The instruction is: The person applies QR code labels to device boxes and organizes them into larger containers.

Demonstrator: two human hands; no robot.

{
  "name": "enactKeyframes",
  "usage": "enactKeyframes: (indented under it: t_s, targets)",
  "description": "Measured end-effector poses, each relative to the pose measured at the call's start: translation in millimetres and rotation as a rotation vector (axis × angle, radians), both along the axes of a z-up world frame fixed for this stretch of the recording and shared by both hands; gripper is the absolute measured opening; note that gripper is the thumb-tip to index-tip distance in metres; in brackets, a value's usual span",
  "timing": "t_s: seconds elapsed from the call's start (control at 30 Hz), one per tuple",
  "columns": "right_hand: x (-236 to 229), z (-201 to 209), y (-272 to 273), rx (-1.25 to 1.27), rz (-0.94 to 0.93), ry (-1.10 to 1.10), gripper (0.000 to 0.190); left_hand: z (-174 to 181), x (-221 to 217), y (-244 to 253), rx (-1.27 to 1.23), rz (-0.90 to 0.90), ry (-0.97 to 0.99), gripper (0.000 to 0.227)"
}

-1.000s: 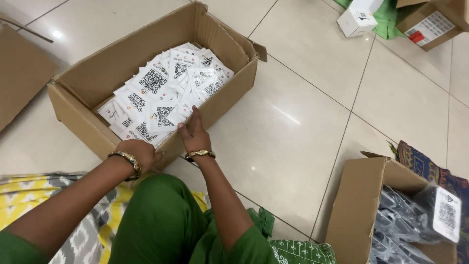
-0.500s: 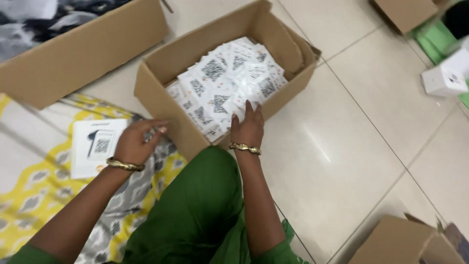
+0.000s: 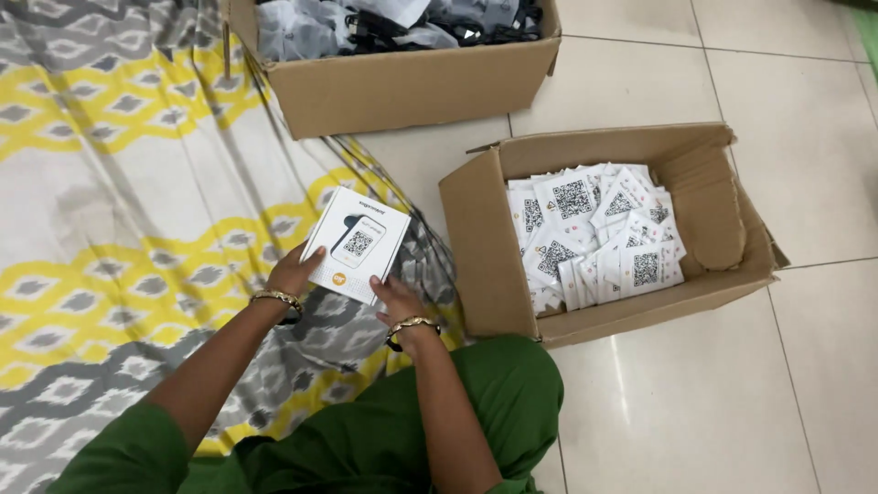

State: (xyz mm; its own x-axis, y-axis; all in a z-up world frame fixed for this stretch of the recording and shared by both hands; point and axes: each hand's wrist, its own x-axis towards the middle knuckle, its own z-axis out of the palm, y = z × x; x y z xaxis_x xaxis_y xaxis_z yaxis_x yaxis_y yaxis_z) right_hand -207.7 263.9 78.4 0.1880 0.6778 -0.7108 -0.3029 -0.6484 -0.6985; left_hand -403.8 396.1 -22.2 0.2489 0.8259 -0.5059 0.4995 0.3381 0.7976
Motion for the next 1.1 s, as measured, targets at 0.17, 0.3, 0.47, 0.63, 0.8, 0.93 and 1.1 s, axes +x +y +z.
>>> enactKeyframes:
  t_s: [0.17,0.3,0.47,0.63,0.8,0.93,1.1]
  targets:
    - [-7,12,-12,-0.023,0.04,-0.045,0.063,77,10,-32,-0.002,0.182,-0.254,0.058]
    - [-11,36,-29,0.145,-0.179,-0.031,0.06,136,27,-31,0.172,0.167,-0.45,0.059]
    - [31,111,-87,0.454,-0.475,-0.043,0.062,205,74,-12,0.474,-0.246,-0.707,0.055]
    - [128,176,-210,0.74,-0.805,-0.307,0.084,284,184,-33,0.334,-0.755,-0.917,0.052]
    - [161,204,-329,0.614,-0.694,-0.394,0.096,321,332,-133,0.162,-1.354,-0.875,0.06]
    - [156,151,-411,0.477,-1.067,-0.385,0.091,335,404,-242,0.309,-1.554,-0.525,0.097]
    - [150,84,-457,0.27,-1.751,-0.066,0.081,224,417,-374,0.573,-1.151,-0.354,0.12]
